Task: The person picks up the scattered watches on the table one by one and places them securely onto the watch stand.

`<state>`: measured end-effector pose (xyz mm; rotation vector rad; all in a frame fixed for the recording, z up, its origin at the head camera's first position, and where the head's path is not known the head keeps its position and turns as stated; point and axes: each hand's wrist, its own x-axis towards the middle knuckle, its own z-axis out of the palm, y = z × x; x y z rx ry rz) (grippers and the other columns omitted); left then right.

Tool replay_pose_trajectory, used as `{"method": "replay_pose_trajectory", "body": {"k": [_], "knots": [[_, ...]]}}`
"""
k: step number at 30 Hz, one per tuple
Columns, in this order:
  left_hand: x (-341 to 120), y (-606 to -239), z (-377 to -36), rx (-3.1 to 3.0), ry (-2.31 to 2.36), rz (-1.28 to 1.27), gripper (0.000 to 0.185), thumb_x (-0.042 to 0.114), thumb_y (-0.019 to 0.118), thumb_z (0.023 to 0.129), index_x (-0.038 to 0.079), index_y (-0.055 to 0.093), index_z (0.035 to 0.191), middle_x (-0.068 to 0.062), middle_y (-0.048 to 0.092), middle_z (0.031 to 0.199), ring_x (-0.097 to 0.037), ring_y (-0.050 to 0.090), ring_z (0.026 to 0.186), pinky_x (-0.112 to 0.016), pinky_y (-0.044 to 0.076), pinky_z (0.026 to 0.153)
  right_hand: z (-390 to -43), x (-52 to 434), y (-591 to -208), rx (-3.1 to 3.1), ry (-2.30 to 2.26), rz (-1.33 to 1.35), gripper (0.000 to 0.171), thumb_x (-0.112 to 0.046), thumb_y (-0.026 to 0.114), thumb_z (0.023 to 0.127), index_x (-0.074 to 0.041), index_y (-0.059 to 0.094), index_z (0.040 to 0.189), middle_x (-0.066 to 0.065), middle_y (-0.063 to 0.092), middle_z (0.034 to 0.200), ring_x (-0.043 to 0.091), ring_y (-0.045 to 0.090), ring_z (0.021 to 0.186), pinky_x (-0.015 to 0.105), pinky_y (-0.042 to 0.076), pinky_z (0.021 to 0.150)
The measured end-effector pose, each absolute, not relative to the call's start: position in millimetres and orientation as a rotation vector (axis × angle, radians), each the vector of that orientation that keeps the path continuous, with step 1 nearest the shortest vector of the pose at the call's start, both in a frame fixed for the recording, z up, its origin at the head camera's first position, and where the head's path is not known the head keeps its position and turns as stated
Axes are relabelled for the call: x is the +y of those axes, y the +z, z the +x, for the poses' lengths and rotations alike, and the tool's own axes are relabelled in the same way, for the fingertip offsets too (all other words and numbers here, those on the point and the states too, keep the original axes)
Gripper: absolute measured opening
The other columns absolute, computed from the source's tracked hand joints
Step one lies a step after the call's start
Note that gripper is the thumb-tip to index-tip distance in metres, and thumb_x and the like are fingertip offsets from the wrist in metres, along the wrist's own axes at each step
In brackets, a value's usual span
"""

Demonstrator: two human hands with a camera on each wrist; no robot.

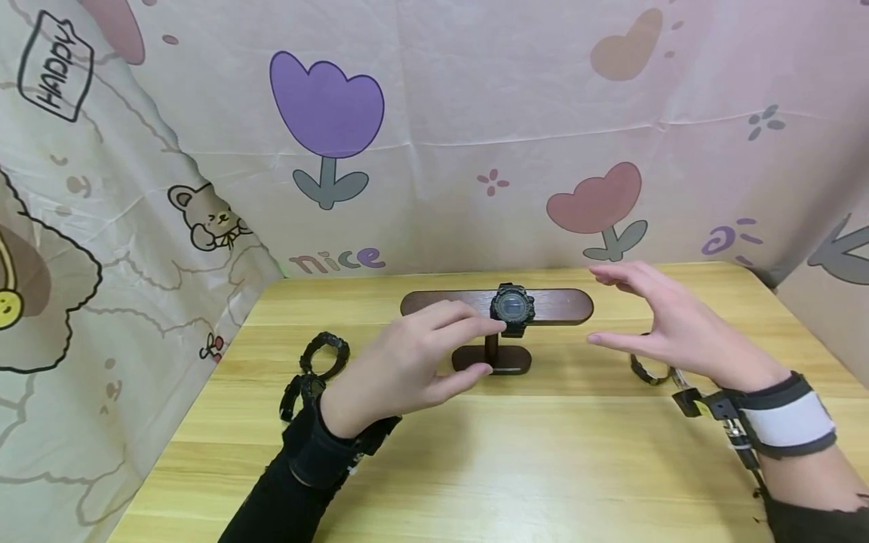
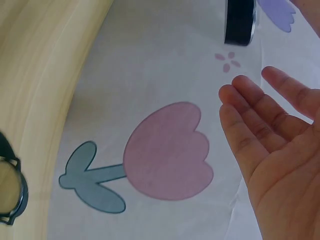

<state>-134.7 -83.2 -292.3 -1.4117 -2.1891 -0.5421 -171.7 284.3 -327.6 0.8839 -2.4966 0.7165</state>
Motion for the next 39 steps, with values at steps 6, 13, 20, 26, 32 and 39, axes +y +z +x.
{"method": "replay_pose_trajectory", "body": {"k": [6, 13, 20, 26, 32, 39], "knots": [[-75.0, -295.3, -131.6, -2.158, -0.513, -1.494, 0.042, 0.023, 0.081, 0.096, 0.011, 0.071, 0.135, -0.001, 0.072, 0.117, -0.010, 0.066, 0.099, -0.015, 0.055, 0.088, -169.0, 298.6, -330.6, -2.541, 0.714, 0.814, 0.089, -0.016, 0.099, 0.076, -0.019, 0.056, 0.154, 0.007, 0.065, 0.142, 0.018, 0.059, 0.124, -0.005, 0.028, 0.107], [-64.5, -304.3, -129.3, -2.135, -0.492, -1.571, 0.043, 0.024, 0.081, 0.096, 0.012, 0.070, 0.136, 0.001, 0.074, 0.119, -0.006, 0.068, 0.099, -0.011, 0.054, 0.088, -171.2, 314.1, -335.4, -2.575, 0.703, 0.757, 0.074, -0.017, 0.095, 0.081, -0.013, 0.062, 0.147, 0.010, 0.067, 0.140, 0.026, 0.061, 0.124, -0.007, 0.026, 0.105], [-54.9, -311.8, -125.4, -2.177, -0.482, -1.623, 0.044, 0.025, 0.080, 0.097, 0.012, 0.070, 0.137, 0.001, 0.073, 0.119, -0.008, 0.067, 0.100, -0.012, 0.054, 0.088, -173.3, 327.0, -338.7, -2.685, 0.662, 0.653, 0.062, -0.024, 0.090, 0.088, -0.009, 0.065, 0.143, 0.015, 0.070, 0.135, 0.036, 0.064, 0.123, 0.022, 0.045, 0.106], [-50.7, -319.7, -124.3, -2.173, -0.473, -1.661, 0.043, 0.027, 0.080, 0.097, 0.011, 0.070, 0.136, 0.000, 0.071, 0.117, -0.009, 0.065, 0.100, -0.011, 0.053, 0.085, -177.5, 335.9, -343.7, -2.819, 0.602, 0.607, 0.063, -0.032, 0.084, 0.094, -0.003, 0.061, 0.145, 0.023, 0.068, 0.134, 0.043, 0.062, 0.124, 0.065, 0.052, 0.096], [-45.5, -326.0, -123.3, -2.171, -0.456, -1.706, 0.043, 0.030, 0.080, 0.098, 0.011, 0.070, 0.135, -0.001, 0.071, 0.117, -0.010, 0.064, 0.100, -0.011, 0.053, 0.084, -183.4, 340.3, -350.5, -2.906, 0.566, 0.551, 0.061, -0.036, 0.080, 0.097, 0.003, 0.062, 0.141, 0.029, 0.067, 0.131, 0.045, 0.064, 0.120, 0.066, 0.053, 0.096], [-40.2, -331.7, -121.3, -2.190, -0.426, -1.739, 0.042, 0.031, 0.078, 0.100, 0.012, 0.070, 0.136, 0.001, 0.072, 0.118, -0.009, 0.066, 0.101, -0.012, 0.053, 0.087, -187.6, 344.7, -359.7, -2.986, 0.518, 0.480, 0.061, -0.039, 0.077, 0.099, 0.008, 0.063, 0.137, 0.034, 0.069, 0.122, 0.045, 0.069, 0.110, 0.065, 0.057, 0.091]]}}
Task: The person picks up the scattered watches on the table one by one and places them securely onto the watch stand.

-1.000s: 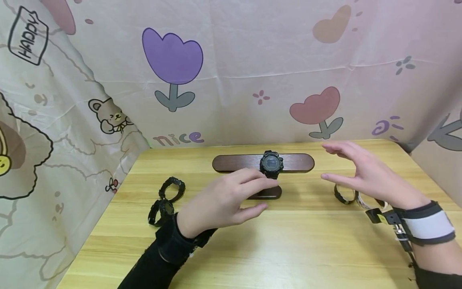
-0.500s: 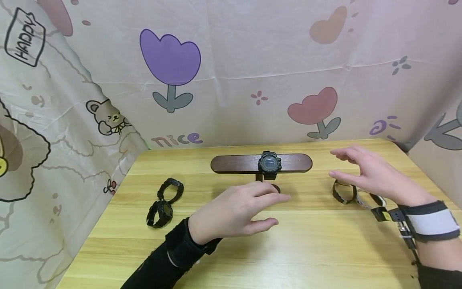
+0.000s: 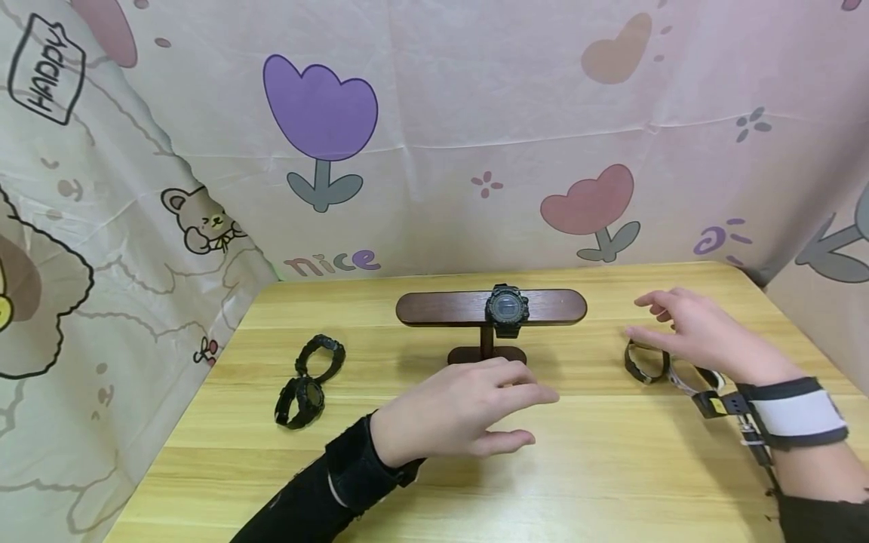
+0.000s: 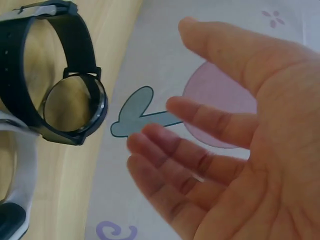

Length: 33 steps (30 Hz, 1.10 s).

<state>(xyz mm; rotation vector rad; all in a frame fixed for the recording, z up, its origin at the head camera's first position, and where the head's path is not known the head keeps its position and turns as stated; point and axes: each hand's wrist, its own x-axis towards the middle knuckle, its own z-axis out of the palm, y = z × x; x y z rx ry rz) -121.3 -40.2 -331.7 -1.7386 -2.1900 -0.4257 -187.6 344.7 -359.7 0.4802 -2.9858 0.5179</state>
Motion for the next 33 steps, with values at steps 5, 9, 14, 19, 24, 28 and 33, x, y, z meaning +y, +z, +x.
{"method": "replay_pose_trajectory", "body": {"k": [5, 9, 14, 19, 24, 28, 33], "knots": [[-38.3, -335.2, -121.3, -2.182, -0.398, -1.753, 0.041, 0.032, 0.078, 0.100, 0.013, 0.070, 0.135, 0.001, 0.072, 0.121, -0.011, 0.068, 0.106, -0.014, 0.054, 0.093, -189.8, 346.2, -367.9, -3.026, 0.439, 0.483, 0.062, -0.039, 0.078, 0.098, 0.010, 0.064, 0.134, 0.032, 0.068, 0.112, 0.039, 0.069, 0.098, 0.058, 0.058, 0.084], [-37.5, -336.0, -120.4, -2.189, -0.415, -1.761, 0.040, 0.030, 0.080, 0.098, 0.013, 0.070, 0.133, 0.000, 0.071, 0.120, -0.011, 0.068, 0.105, -0.014, 0.054, 0.090, -191.1, 345.8, -373.0, -3.046, 0.395, 0.476, 0.065, -0.040, 0.078, 0.098, 0.013, 0.064, 0.131, 0.031, 0.069, 0.106, 0.038, 0.069, 0.095, 0.058, 0.058, 0.083], [-36.4, -335.3, -118.9, -2.232, -0.422, -1.782, 0.038, 0.029, 0.079, 0.099, 0.014, 0.071, 0.133, 0.000, 0.071, 0.120, -0.011, 0.067, 0.104, -0.014, 0.054, 0.085, -191.3, 345.7, -376.1, -3.091, 0.393, 0.431, 0.069, -0.043, 0.075, 0.100, 0.017, 0.061, 0.132, 0.036, 0.068, 0.109, 0.044, 0.070, 0.098, 0.062, 0.059, 0.086], [-34.7, -337.2, -117.7, -2.273, -0.400, -1.790, 0.038, 0.032, 0.078, 0.100, 0.015, 0.072, 0.134, 0.001, 0.071, 0.119, -0.010, 0.066, 0.103, -0.013, 0.053, 0.082, -192.4, 344.5, -378.4, -3.108, 0.389, 0.417, 0.068, -0.042, 0.073, 0.102, 0.018, 0.061, 0.131, 0.037, 0.068, 0.112, 0.043, 0.069, 0.097, 0.062, 0.059, 0.086], [-33.3, -339.6, -117.6, -2.322, -0.380, -1.802, 0.040, 0.034, 0.078, 0.100, 0.016, 0.071, 0.135, 0.002, 0.070, 0.119, -0.010, 0.065, 0.103, -0.013, 0.052, 0.082, -195.1, 343.5, -381.6, -3.109, 0.383, 0.416, 0.065, -0.040, 0.074, 0.101, 0.018, 0.063, 0.129, 0.035, 0.070, 0.109, 0.040, 0.068, 0.095, 0.062, 0.057, 0.087], [-32.3, -340.1, -117.1, -2.338, -0.361, -1.810, 0.040, 0.034, 0.078, 0.100, 0.017, 0.071, 0.136, 0.003, 0.070, 0.120, -0.009, 0.065, 0.104, -0.012, 0.051, 0.084, -196.8, 343.6, -383.5, -3.114, 0.373, 0.422, 0.064, -0.038, 0.075, 0.101, 0.018, 0.063, 0.128, 0.033, 0.071, 0.106, 0.038, 0.067, 0.092, 0.062, 0.057, 0.086], [-31.1, -339.2, -116.3, -2.363, -0.310, -1.814, 0.041, 0.037, 0.075, 0.102, 0.019, 0.070, 0.137, 0.003, 0.070, 0.122, -0.008, 0.065, 0.106, -0.011, 0.051, 0.087, -197.1, 343.6, -385.2, -3.125, 0.366, 0.421, 0.063, -0.038, 0.076, 0.100, 0.018, 0.064, 0.127, 0.032, 0.071, 0.106, 0.037, 0.067, 0.091, 0.063, 0.058, 0.087]]}}
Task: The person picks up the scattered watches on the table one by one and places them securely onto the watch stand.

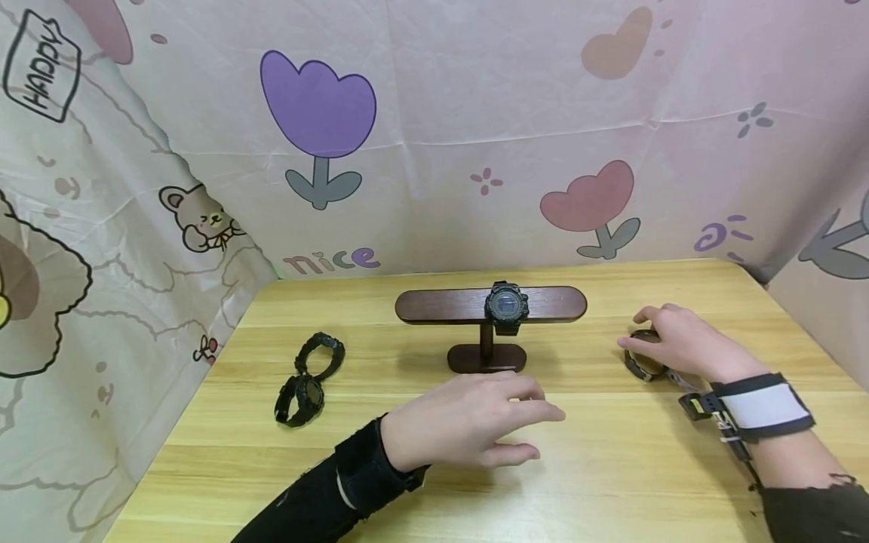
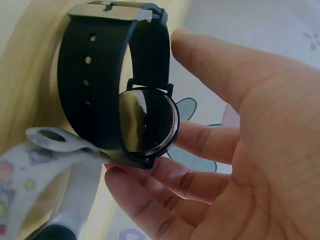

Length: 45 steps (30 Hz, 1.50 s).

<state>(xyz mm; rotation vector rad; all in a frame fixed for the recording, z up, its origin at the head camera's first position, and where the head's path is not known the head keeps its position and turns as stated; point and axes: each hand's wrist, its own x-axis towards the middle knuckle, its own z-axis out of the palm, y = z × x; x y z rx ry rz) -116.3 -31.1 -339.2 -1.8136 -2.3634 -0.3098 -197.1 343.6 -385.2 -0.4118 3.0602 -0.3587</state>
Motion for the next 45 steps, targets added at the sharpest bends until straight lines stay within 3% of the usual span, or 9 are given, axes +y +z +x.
{"method": "replay_pose_trajectory", "body": {"k": [4, 13, 20, 28, 32, 40, 45], "knots": [[-30.5, -339.7, -116.2, -2.380, -0.282, -1.822, 0.041, 0.039, 0.074, 0.102, 0.019, 0.070, 0.138, 0.004, 0.070, 0.122, -0.008, 0.064, 0.106, -0.009, 0.049, 0.087, -197.1, 343.5, -386.2, 3.052, -0.360, -0.395, 0.064, -0.041, 0.075, 0.100, 0.017, 0.065, 0.125, 0.032, 0.072, 0.106, 0.041, 0.068, 0.095, 0.065, 0.057, 0.090], [-29.4, -340.9, -116.2, -2.368, -0.266, -1.841, 0.040, 0.038, 0.074, 0.103, 0.018, 0.070, 0.137, 0.004, 0.069, 0.121, -0.006, 0.063, 0.103, -0.008, 0.047, 0.082, -197.3, 342.0, -390.7, 3.044, -0.368, -0.349, 0.070, -0.053, 0.071, 0.101, 0.014, 0.067, 0.121, 0.028, 0.071, 0.102, 0.032, 0.063, 0.088, 0.062, 0.057, 0.086], [-29.6, -342.0, -116.4, -2.373, -0.277, -1.840, 0.040, 0.038, 0.075, 0.102, 0.018, 0.071, 0.137, 0.005, 0.069, 0.120, -0.006, 0.062, 0.102, -0.008, 0.046, 0.081, -198.5, 341.5, -392.4, 3.026, -0.379, -0.354, 0.062, -0.048, 0.073, 0.100, 0.012, 0.069, 0.114, 0.019, 0.072, 0.095, 0.029, 0.062, 0.084, 0.058, 0.057, 0.082], [-29.2, -342.5, -117.0, -2.357, -0.249, -1.833, 0.040, 0.039, 0.074, 0.102, 0.019, 0.070, 0.137, 0.005, 0.069, 0.120, -0.005, 0.062, 0.102, -0.008, 0.047, 0.081, -198.5, 340.0, -391.0, 3.023, -0.399, -0.408, 0.053, -0.039, 0.076, 0.100, 0.011, 0.070, 0.113, 0.008, 0.073, 0.088, 0.025, 0.064, 0.082, 0.061, 0.058, 0.087], [-29.3, -342.1, -116.9, -2.364, -0.257, -1.829, 0.040, 0.038, 0.075, 0.102, 0.020, 0.070, 0.137, 0.005, 0.069, 0.120, -0.006, 0.063, 0.102, -0.008, 0.047, 0.082, -198.7, 337.9, -390.7, 3.018, -0.411, -0.451, 0.048, -0.036, 0.076, 0.100, 0.009, 0.071, 0.114, 0.002, 0.069, 0.080, 0.019, 0.059, 0.074, 0.055, 0.058, 0.084], [-29.3, -341.8, -117.0, -2.368, -0.253, -1.825, 0.040, 0.038, 0.075, 0.102, 0.019, 0.071, 0.136, 0.005, 0.070, 0.122, -0.006, 0.064, 0.102, -0.010, 0.049, 0.085, -199.3, 330.5, -395.0, 3.076, -0.424, -0.544, 0.048, -0.033, 0.081, 0.095, 0.008, 0.071, 0.118, 0.023, 0.071, 0.103, 0.033, 0.069, 0.092, 0.061, 0.058, 0.089], [-29.8, -341.7, -117.3, -2.370, -0.260, -1.821, 0.041, 0.039, 0.076, 0.101, 0.019, 0.071, 0.137, 0.004, 0.070, 0.122, -0.007, 0.064, 0.104, -0.011, 0.050, 0.088, -199.8, 324.3, -396.8, 3.086, -0.474, -0.603, 0.046, -0.028, 0.082, 0.093, 0.007, 0.071, 0.121, 0.025, 0.071, 0.110, 0.037, 0.070, 0.100, 0.061, 0.058, 0.091]]}}
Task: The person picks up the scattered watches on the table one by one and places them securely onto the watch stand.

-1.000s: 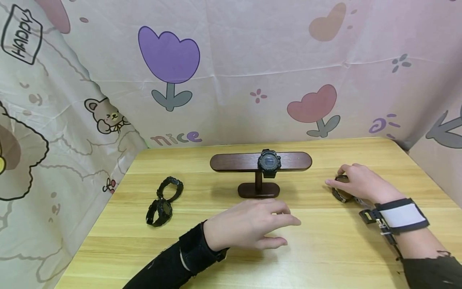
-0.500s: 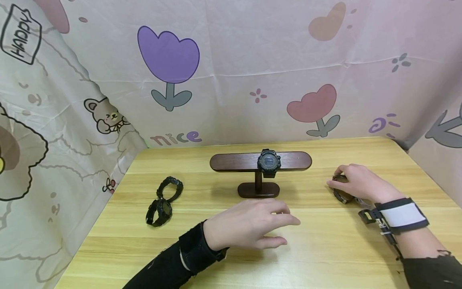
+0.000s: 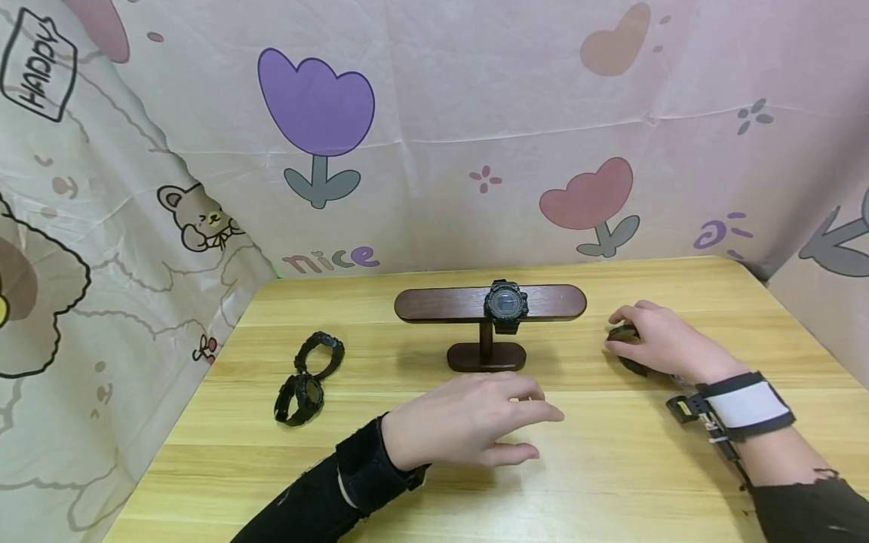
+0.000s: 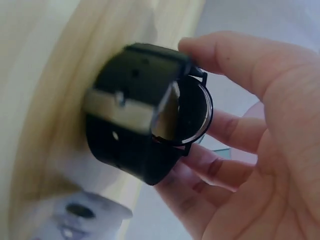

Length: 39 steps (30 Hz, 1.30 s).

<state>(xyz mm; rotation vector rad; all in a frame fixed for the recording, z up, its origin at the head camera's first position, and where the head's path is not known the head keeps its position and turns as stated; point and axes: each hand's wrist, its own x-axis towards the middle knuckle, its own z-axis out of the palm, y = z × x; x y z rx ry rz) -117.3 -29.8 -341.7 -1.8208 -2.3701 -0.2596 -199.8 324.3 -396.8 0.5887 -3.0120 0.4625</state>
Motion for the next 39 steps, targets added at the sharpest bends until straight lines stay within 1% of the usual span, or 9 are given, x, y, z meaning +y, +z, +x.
{"method": "replay_pose_trajectory", "body": {"k": [4, 9, 13, 16, 18, 24, 29, 34, 39], "knots": [[-30.0, -341.5, -117.3, -2.377, -0.270, -1.820, 0.041, 0.038, 0.076, 0.101, 0.019, 0.071, 0.137, 0.004, 0.070, 0.123, -0.007, 0.065, 0.105, -0.011, 0.050, 0.089, -198.7, 319.6, -394.8, -3.000, 0.477, 0.581, 0.052, -0.030, 0.083, 0.093, 0.010, 0.069, 0.123, 0.028, 0.069, 0.112, 0.035, 0.069, 0.097, 0.059, 0.059, 0.089], [-29.9, -341.4, -117.3, -2.378, -0.281, -1.826, 0.041, 0.038, 0.076, 0.101, 0.018, 0.071, 0.137, 0.004, 0.070, 0.123, -0.007, 0.065, 0.104, -0.010, 0.050, 0.088, -194.6, 317.1, -389.6, -2.998, 0.425, 0.424, 0.069, -0.046, 0.081, 0.094, 0.016, 0.068, 0.120, 0.035, 0.070, 0.108, 0.037, 0.070, 0.090, 0.059, 0.060, 0.080], [-30.3, -341.6, -117.3, -2.379, -0.287, -1.826, 0.040, 0.037, 0.076, 0.101, 0.018, 0.071, 0.136, 0.004, 0.070, 0.122, -0.007, 0.064, 0.104, -0.010, 0.050, 0.087, -191.0, 316.0, -387.6, -3.010, 0.407, 0.306, 0.063, -0.056, 0.079, 0.092, 0.005, 0.066, 0.083, 0.013, 0.058, 0.069, 0.024, 0.055, 0.063, 0.042, 0.047, 0.053], [-30.5, -342.0, -117.4, -2.377, -0.280, -1.824, 0.040, 0.038, 0.075, 0.101, 0.018, 0.071, 0.136, 0.004, 0.070, 0.122, -0.007, 0.065, 0.105, -0.010, 0.050, 0.089, -188.5, 315.5, -388.7, -3.031, 0.409, 0.286, 0.060, -0.057, 0.080, 0.091, -0.011, 0.050, 0.066, -0.003, 0.036, 0.061, 0.016, 0.041, 0.056, 0.031, 0.029, 0.051], [-30.7, -341.9, -117.4, -2.373, -0.270, -1.823, 0.040, 0.038, 0.075, 0.102, 0.018, 0.071, 0.137, 0.004, 0.070, 0.122, -0.007, 0.065, 0.106, -0.011, 0.050, 0.090, -188.0, 315.4, -389.8, -3.032, 0.411, 0.296, 0.059, -0.054, 0.080, 0.092, -0.014, 0.048, 0.064, -0.004, 0.035, 0.060, 0.015, 0.040, 0.055, 0.030, 0.027, 0.051], [-31.1, -341.8, -117.8, -2.362, -0.248, -1.819, 0.040, 0.039, 0.074, 0.102, 0.019, 0.070, 0.137, 0.005, 0.070, 0.123, -0.007, 0.065, 0.107, -0.012, 0.051, 0.091, -191.1, 315.5, -390.4, -3.068, 0.441, 0.311, 0.048, -0.047, 0.081, 0.092, -0.002, 0.066, 0.084, 0.003, 0.052, 0.068, 0.020, 0.050, 0.063, 0.032, 0.034, 0.053], [-31.1, -341.1, -117.5, -2.372, -0.252, -1.812, 0.040, 0.039, 0.074, 0.102, 0.019, 0.070, 0.137, 0.005, 0.070, 0.123, -0.008, 0.066, 0.108, -0.013, 0.052, 0.091, -194.1, 315.1, -387.5, -3.082, 0.451, 0.318, 0.053, -0.039, 0.084, 0.088, 0.008, 0.071, 0.110, 0.013, 0.068, 0.084, 0.024, 0.058, 0.073, 0.037, 0.047, 0.057], [-31.0, -340.9, -117.5, -2.383, -0.255, -1.808, 0.040, 0.038, 0.074, 0.103, 0.019, 0.070, 0.138, 0.004, 0.070, 0.122, -0.008, 0.066, 0.107, -0.013, 0.052, 0.091, -194.8, 314.3, -383.6, -3.001, 0.457, 0.373, 0.057, -0.030, 0.086, 0.086, 0.012, 0.069, 0.121, 0.025, 0.073, 0.102, 0.030, 0.064, 0.083, 0.052, 0.058, 0.071], [-31.3, -340.9, -118.3, -2.380, -0.258, -1.805, 0.039, 0.038, 0.074, 0.103, 0.019, 0.071, 0.137, 0.004, 0.070, 0.122, -0.009, 0.065, 0.106, -0.014, 0.052, 0.091, -193.8, 313.9, -379.6, -2.901, 0.511, 0.405, 0.058, -0.021, 0.086, 0.085, 0.012, 0.066, 0.128, 0.033, 0.070, 0.116, 0.043, 0.069, 0.099, 0.065, 0.057, 0.088]]}}
